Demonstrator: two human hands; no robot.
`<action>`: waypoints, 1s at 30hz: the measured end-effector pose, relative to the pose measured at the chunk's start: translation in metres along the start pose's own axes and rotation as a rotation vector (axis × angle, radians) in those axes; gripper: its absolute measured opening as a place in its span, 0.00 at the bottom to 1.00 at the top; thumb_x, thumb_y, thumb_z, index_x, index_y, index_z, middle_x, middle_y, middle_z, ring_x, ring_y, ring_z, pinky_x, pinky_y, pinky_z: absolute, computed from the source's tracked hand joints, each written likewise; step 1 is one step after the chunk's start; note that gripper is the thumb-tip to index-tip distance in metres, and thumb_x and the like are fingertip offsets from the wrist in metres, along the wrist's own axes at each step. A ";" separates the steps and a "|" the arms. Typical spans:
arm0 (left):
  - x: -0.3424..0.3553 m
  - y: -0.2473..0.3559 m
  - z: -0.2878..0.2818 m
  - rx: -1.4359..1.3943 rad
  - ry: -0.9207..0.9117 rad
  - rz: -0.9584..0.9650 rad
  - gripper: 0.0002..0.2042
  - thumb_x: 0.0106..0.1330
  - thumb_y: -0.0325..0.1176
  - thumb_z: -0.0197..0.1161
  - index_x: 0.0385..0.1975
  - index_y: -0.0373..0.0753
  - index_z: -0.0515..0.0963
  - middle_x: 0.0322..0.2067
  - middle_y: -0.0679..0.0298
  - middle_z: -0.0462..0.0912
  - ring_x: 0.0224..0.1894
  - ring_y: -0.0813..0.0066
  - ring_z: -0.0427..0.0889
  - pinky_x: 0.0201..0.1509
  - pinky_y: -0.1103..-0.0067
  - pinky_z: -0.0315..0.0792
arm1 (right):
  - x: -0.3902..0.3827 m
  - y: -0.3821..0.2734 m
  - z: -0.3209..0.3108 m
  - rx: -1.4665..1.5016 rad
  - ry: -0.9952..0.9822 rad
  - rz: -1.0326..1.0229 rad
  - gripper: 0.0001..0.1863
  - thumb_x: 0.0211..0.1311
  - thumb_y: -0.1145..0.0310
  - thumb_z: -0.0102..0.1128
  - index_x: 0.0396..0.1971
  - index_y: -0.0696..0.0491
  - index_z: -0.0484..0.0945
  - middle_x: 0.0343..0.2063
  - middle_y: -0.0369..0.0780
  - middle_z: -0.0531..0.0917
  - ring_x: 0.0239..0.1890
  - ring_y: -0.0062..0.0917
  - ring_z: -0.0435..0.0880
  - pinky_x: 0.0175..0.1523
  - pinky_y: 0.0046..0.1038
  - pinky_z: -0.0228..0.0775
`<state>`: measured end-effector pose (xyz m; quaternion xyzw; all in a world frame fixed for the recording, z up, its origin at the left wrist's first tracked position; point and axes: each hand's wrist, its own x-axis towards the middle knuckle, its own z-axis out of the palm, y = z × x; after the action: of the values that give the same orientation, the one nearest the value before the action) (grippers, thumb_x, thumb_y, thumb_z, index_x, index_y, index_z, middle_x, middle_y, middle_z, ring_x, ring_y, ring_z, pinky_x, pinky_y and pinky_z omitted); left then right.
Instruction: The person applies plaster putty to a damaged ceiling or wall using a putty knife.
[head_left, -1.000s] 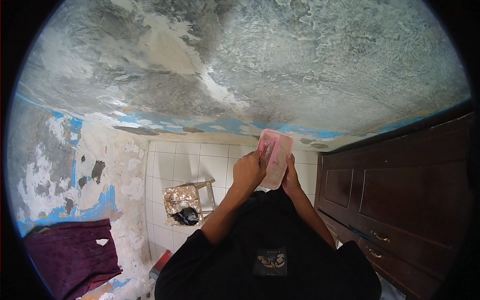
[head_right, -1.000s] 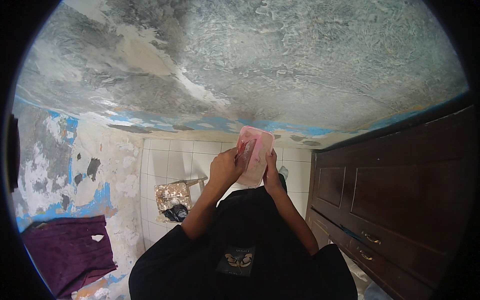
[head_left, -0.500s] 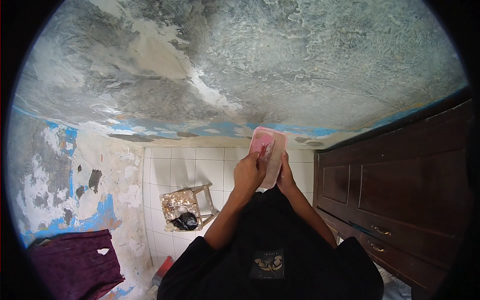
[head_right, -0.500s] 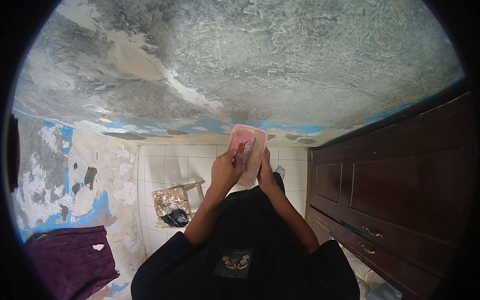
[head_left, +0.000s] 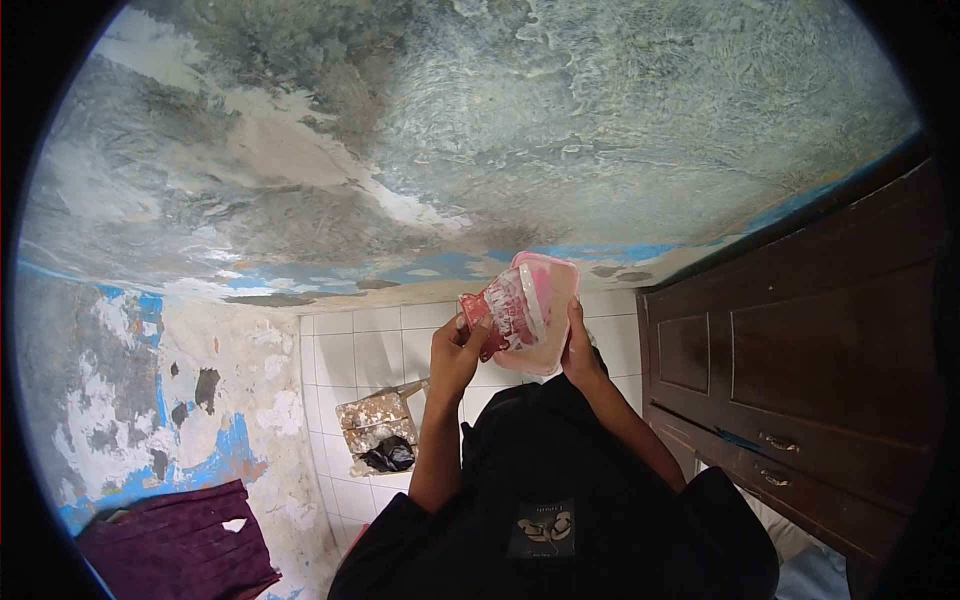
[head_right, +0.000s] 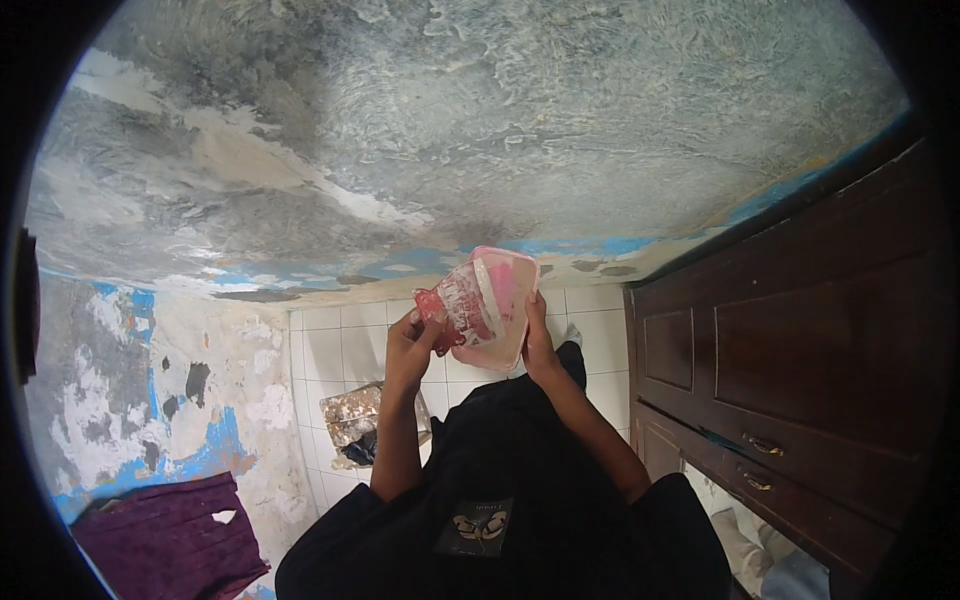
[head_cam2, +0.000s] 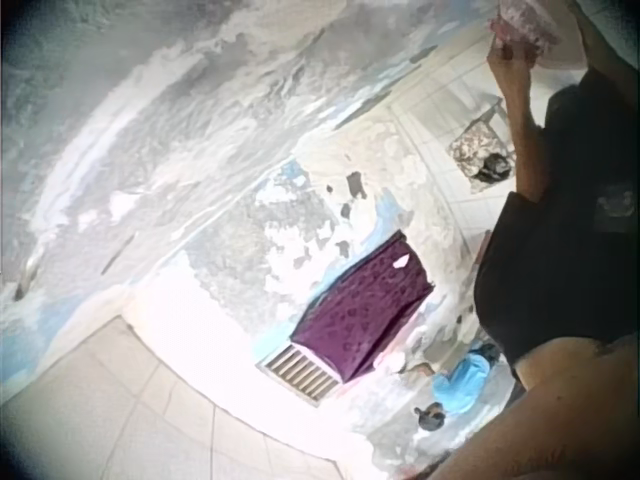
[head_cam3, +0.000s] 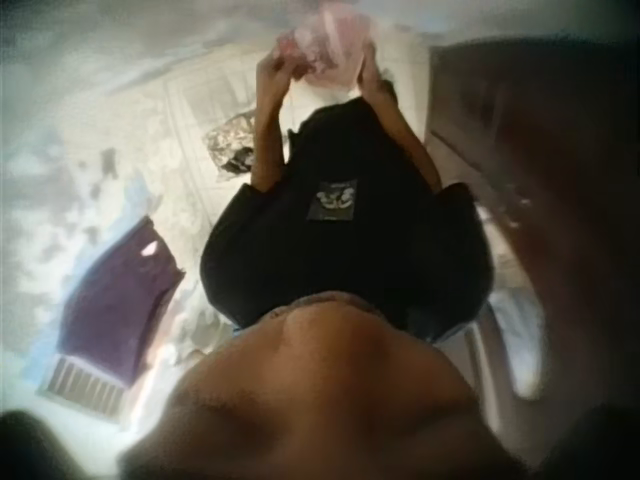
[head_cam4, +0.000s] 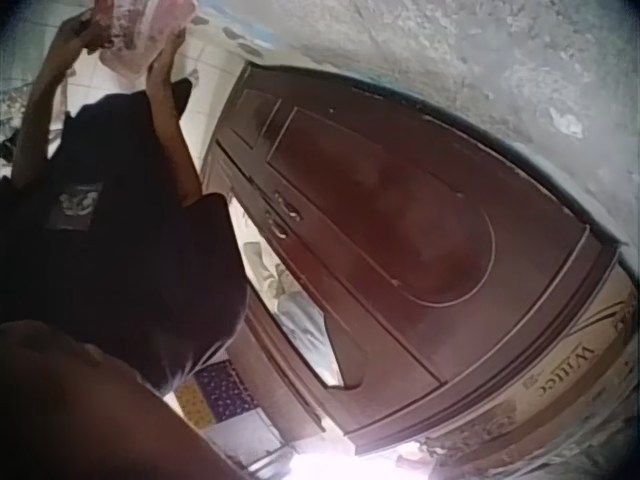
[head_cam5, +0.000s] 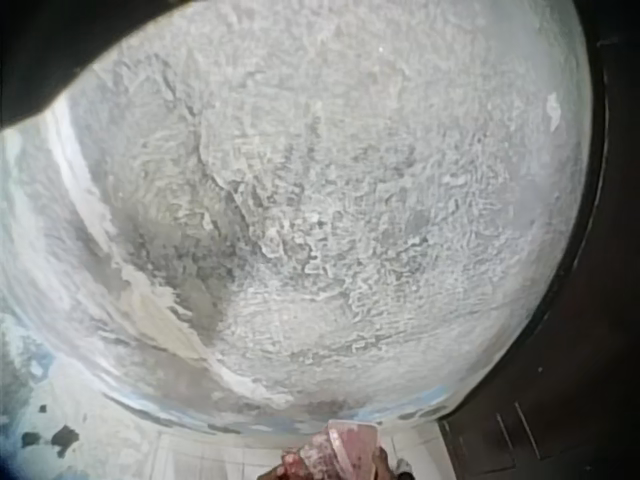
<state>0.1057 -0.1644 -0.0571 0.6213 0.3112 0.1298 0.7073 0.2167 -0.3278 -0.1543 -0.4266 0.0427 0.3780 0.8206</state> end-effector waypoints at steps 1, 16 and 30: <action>0.000 -0.003 0.000 0.005 -0.006 0.000 0.10 0.71 0.33 0.63 0.41 0.32 0.81 0.29 0.67 0.84 0.28 0.85 0.77 0.32 0.83 0.69 | 0.002 0.001 -0.003 0.005 -0.002 -0.007 0.36 0.75 0.39 0.39 0.69 0.53 0.59 0.61 0.40 0.71 0.63 0.28 0.69 0.69 0.33 0.61; 0.011 -0.044 0.028 -0.232 -0.225 -0.401 0.12 0.67 0.32 0.66 0.47 0.34 0.79 0.41 0.59 0.86 0.41 0.73 0.86 0.48 0.75 0.81 | -0.007 -0.009 -0.067 0.173 0.128 -0.136 0.34 0.76 0.43 0.40 0.69 0.55 0.60 0.63 0.42 0.72 0.65 0.32 0.71 0.69 0.35 0.61; 0.053 -0.099 0.106 -0.706 -0.107 -0.426 0.14 0.72 0.29 0.58 0.55 0.37 0.73 0.51 0.61 0.80 0.54 0.69 0.80 0.61 0.70 0.73 | -0.019 -0.107 -0.126 0.152 0.190 -0.319 0.35 0.76 0.41 0.39 0.68 0.54 0.60 0.62 0.42 0.71 0.64 0.32 0.71 0.68 0.36 0.63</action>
<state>0.1902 -0.2383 -0.1630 0.2681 0.3319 0.0468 0.9032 0.3048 -0.4688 -0.1551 -0.3986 0.0800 0.1968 0.8922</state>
